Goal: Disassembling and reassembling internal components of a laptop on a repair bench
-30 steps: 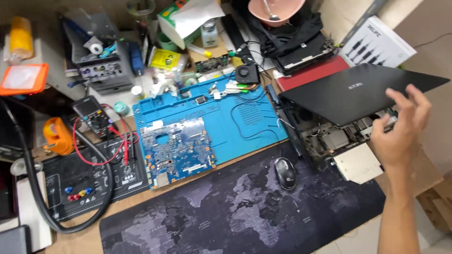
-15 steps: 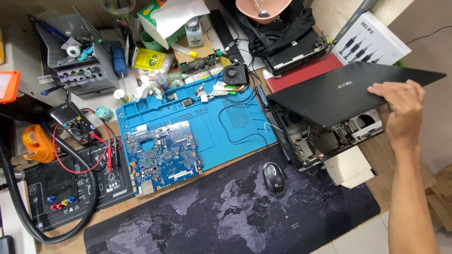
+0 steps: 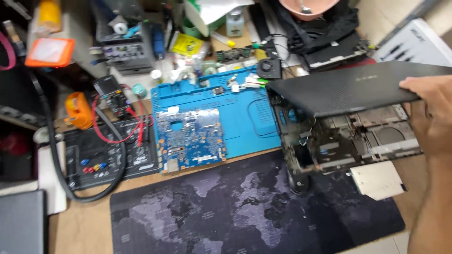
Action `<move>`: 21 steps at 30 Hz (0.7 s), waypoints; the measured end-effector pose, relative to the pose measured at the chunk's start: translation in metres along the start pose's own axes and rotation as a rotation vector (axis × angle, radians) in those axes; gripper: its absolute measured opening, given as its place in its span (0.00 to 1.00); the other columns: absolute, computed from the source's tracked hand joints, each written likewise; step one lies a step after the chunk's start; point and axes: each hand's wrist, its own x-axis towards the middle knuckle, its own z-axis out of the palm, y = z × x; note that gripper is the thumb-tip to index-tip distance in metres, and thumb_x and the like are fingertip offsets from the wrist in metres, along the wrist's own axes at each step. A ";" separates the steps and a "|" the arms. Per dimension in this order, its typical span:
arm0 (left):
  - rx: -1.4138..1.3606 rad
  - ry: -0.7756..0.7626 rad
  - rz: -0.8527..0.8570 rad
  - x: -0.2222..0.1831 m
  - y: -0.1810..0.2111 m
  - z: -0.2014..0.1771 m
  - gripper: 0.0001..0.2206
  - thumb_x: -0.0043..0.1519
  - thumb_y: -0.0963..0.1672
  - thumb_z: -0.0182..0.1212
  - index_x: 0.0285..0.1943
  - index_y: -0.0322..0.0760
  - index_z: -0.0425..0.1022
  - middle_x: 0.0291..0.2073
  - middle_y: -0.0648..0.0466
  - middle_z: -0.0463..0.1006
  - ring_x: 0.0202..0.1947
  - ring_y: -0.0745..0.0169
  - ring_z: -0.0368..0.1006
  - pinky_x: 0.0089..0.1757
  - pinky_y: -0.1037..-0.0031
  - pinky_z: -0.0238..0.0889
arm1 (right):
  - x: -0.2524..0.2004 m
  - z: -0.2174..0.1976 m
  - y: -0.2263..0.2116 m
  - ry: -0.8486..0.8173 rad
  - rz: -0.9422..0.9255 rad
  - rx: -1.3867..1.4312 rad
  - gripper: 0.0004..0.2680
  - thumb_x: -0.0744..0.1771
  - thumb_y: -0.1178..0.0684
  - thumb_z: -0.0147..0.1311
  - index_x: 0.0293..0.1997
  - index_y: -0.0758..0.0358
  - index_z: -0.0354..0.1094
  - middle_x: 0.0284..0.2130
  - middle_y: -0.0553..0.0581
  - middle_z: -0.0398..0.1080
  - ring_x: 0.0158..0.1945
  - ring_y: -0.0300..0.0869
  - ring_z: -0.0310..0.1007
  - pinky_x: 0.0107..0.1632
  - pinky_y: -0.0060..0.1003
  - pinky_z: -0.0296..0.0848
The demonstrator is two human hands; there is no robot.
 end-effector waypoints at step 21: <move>0.697 1.178 0.937 -0.073 0.210 -0.057 0.11 0.70 0.45 0.55 0.54 0.39 0.81 0.45 0.48 0.82 0.42 0.54 0.80 0.44 0.65 0.72 | 0.097 0.077 -0.260 -0.102 -0.532 -0.142 0.13 0.66 0.63 0.63 0.52 0.47 0.71 0.46 0.50 0.75 0.48 0.43 0.73 0.53 0.40 0.59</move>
